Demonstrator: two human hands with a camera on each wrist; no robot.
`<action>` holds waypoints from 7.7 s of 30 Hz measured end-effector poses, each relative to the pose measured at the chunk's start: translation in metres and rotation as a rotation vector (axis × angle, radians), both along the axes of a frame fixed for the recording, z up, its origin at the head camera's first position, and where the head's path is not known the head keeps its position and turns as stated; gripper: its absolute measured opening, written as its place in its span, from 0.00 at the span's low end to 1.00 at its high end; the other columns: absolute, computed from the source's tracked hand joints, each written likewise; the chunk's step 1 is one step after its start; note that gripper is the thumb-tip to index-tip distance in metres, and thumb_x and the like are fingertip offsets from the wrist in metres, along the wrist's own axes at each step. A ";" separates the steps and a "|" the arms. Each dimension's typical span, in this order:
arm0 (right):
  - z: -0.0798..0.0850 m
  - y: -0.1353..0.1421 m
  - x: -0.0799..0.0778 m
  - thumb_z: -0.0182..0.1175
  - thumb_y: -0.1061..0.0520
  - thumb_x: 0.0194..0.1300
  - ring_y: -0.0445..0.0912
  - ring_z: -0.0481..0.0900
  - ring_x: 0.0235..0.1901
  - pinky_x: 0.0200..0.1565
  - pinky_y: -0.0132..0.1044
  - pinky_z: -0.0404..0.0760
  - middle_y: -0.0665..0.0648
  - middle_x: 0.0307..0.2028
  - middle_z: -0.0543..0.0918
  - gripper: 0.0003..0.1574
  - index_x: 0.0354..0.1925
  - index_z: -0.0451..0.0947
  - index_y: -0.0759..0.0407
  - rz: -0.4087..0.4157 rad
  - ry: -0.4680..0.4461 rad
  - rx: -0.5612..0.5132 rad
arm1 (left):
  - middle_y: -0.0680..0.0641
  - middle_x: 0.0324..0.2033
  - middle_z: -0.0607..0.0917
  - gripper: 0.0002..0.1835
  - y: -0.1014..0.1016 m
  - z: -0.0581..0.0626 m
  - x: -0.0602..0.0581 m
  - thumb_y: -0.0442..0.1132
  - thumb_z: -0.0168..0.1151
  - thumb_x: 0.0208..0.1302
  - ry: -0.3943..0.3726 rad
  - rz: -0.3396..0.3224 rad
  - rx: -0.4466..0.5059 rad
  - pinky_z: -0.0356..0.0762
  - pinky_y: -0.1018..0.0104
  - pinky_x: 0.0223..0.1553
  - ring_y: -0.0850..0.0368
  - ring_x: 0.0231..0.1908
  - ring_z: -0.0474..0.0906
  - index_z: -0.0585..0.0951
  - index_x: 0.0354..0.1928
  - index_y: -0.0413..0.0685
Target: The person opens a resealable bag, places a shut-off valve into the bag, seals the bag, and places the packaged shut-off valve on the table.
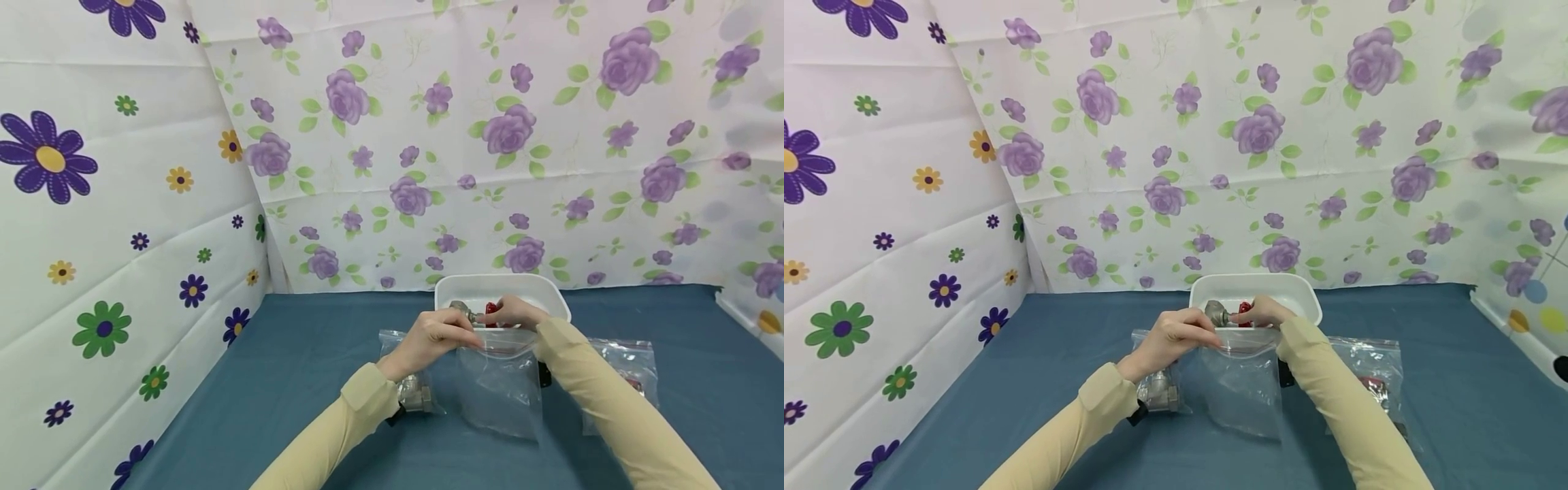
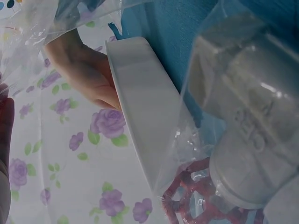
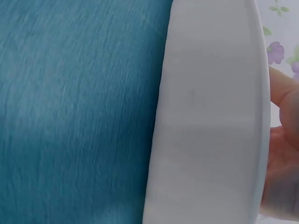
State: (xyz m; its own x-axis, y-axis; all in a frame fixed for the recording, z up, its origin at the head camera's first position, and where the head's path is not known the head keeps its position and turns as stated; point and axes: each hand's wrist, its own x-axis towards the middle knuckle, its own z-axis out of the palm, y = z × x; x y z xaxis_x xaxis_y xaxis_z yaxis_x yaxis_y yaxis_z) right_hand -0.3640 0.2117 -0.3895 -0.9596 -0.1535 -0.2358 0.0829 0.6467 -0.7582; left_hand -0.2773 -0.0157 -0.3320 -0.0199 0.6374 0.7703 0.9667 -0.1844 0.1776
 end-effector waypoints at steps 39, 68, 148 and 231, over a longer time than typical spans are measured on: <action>0.015 -0.010 0.002 0.56 0.55 0.60 0.55 0.78 0.29 0.32 0.45 0.79 0.65 0.34 0.73 0.24 0.44 0.72 0.76 -0.280 0.114 -0.397 | 0.48 0.30 0.78 0.07 -0.009 -0.027 -0.019 0.23 0.63 0.50 -0.003 0.061 -0.023 0.68 0.80 0.30 0.65 0.29 0.71 0.85 0.32 0.38; 0.158 0.046 0.092 0.64 0.47 0.55 0.49 0.80 0.26 0.23 0.39 0.78 0.72 0.40 0.78 0.40 0.55 0.67 0.75 0.048 0.461 0.160 | 0.43 0.27 0.78 0.08 -0.002 0.007 0.003 0.18 0.64 0.45 -0.027 0.035 -0.014 0.69 0.79 0.29 0.58 0.27 0.74 0.84 0.29 0.32; 0.146 0.010 0.112 0.68 0.52 0.47 0.44 0.77 0.23 0.21 0.36 0.77 0.51 0.28 0.80 0.23 0.41 0.78 0.63 0.524 0.337 0.237 | 0.48 0.28 0.75 0.06 0.033 -0.005 -0.022 0.23 0.64 0.48 -0.104 0.000 -0.040 0.73 0.76 0.34 0.63 0.32 0.72 0.85 0.30 0.35; 0.041 0.051 0.116 0.50 0.58 0.68 0.43 0.77 0.17 0.22 0.37 0.78 0.59 0.19 0.78 0.15 0.34 0.79 0.67 0.231 -0.086 -0.147 | 0.51 0.30 0.76 0.06 0.046 -0.035 -0.022 0.29 0.63 0.55 0.087 0.042 -0.157 0.66 0.82 0.36 0.66 0.33 0.69 0.86 0.33 0.43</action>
